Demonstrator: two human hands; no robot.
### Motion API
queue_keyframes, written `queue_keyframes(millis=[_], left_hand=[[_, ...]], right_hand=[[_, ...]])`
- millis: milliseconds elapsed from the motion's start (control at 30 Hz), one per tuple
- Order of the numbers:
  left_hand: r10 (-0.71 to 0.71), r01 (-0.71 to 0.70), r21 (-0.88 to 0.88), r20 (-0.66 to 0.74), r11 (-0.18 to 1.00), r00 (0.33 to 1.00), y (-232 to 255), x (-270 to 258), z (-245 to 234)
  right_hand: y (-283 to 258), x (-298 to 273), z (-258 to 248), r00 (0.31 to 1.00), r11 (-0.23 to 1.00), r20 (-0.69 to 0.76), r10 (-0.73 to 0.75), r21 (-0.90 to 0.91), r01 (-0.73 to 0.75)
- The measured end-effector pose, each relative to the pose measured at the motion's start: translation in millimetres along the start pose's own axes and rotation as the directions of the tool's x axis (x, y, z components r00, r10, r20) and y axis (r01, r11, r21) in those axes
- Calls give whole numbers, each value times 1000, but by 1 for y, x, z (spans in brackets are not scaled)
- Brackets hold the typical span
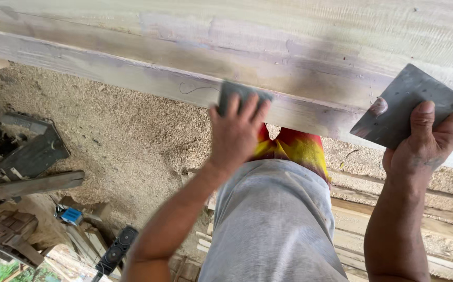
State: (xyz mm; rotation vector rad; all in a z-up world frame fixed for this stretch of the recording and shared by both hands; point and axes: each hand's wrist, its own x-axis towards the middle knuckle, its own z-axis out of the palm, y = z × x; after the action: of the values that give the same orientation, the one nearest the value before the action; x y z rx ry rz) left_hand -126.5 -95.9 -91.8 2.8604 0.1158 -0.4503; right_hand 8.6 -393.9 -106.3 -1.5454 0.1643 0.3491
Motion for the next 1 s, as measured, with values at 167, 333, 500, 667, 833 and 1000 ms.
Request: queue_keyframes(millis=[167,333,500,667,833,1000], left_hand=[[272,-292,86,191,952,943,-36,67,-36],[381,-466,196,356,862,854,-12,91,-43],[361,-496,250,436,831,825,-24,94,-43],[344,-511,246,499,823,795,-51,97,-50],[222,-493,328,605,806,765,-82,100,-68],[-3,-91,153,526,984,851,-118,83,-102]], right_hand=[[6,-6,1,999,999,-17,28,38,-27],[4,-7,6,999,999,-32,30,29,-30],[3,-9,5,999,999,-42,32,32,-31],[5,-9,7,998,1000,-48,29,7,-29],[13,-7,6,999,999,-16,36,40,-35],[32,2,28,998,993,19,68,92,-69]])
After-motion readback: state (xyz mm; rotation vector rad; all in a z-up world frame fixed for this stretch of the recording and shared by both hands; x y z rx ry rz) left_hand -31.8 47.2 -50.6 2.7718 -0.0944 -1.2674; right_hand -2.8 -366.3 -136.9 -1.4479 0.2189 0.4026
